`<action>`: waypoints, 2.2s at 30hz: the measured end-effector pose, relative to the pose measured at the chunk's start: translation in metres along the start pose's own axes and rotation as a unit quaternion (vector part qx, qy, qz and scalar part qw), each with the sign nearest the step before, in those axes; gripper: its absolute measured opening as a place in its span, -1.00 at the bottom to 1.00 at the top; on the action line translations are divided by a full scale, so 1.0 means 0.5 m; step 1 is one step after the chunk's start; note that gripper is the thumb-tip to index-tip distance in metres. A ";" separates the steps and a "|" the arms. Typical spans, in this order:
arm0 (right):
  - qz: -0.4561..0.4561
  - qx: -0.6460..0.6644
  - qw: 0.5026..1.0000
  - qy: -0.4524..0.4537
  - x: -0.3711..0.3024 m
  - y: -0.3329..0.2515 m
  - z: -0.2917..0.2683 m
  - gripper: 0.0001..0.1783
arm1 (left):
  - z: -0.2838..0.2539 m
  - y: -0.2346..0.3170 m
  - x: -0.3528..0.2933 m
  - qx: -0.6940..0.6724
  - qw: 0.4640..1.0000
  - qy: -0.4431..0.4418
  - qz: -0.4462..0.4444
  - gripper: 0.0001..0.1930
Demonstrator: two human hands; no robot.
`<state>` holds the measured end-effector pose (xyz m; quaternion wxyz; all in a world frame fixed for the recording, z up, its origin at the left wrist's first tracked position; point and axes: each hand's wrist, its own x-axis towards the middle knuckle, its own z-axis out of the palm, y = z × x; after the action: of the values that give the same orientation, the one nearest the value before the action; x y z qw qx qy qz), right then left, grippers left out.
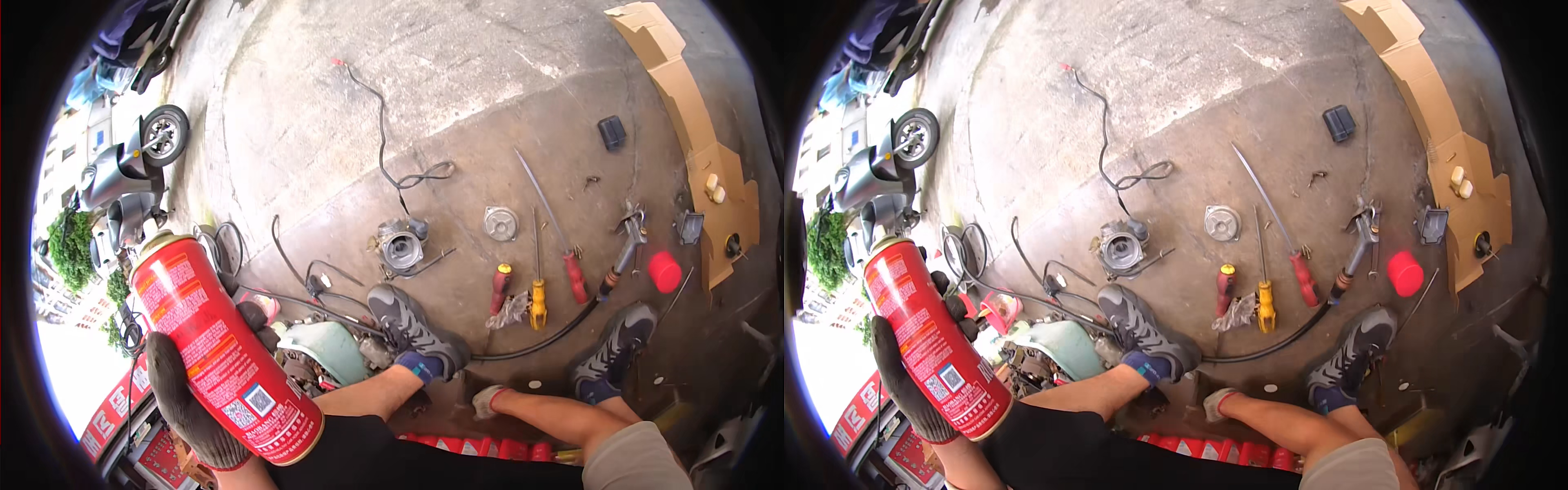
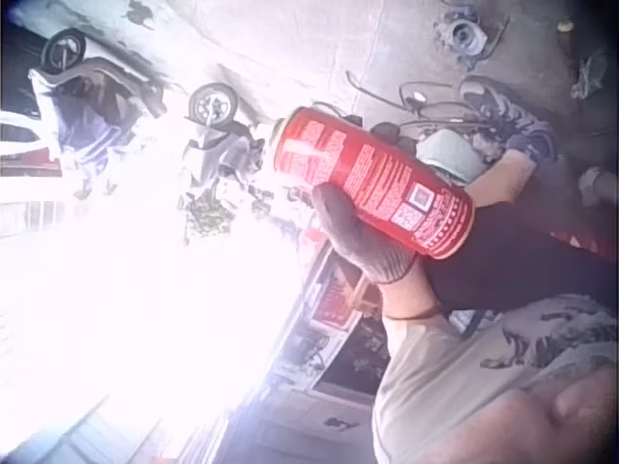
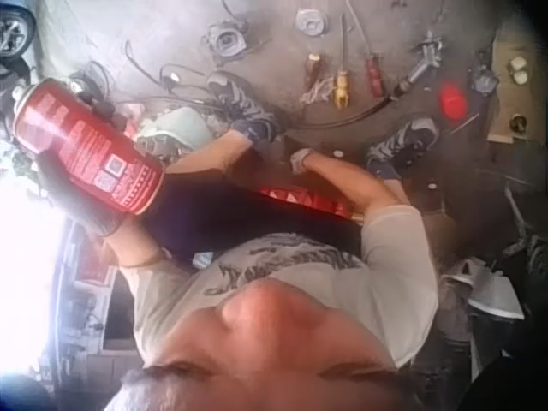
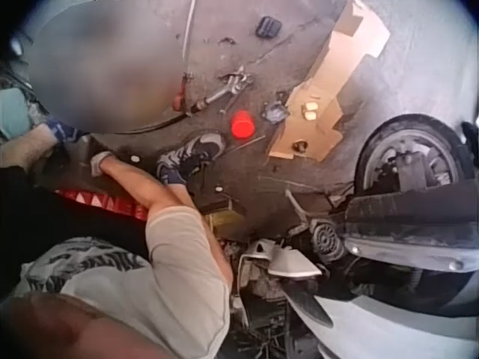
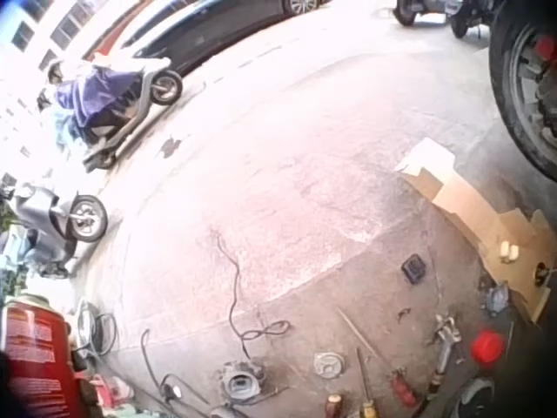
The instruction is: Cleaning and inspecting a motorcycle carburetor component.
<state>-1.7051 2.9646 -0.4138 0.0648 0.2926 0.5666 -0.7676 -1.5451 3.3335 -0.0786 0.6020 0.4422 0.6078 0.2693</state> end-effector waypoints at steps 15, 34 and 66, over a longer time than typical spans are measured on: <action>-0.535 0.520 0.604 0.282 -0.508 -0.310 -0.518 -0.32 | -0.071 -0.066 -0.091 0.168 0.923 -0.346 0.003 -0.36; -0.601 0.503 0.430 0.449 -0.480 -0.392 -0.382 -0.49 | -0.089 -0.045 -0.131 0.337 0.873 -0.326 0.130 -0.67; -0.502 0.399 0.454 0.619 -0.478 -0.353 -0.387 -0.25 | -0.069 -0.010 -0.092 0.469 0.762 -0.260 0.363 -0.76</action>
<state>-1.5125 3.1465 -0.1781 -0.8234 0.3489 0.1377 -0.4259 -1.5850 3.2986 -0.0558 0.3112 0.9103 0.2720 0.0235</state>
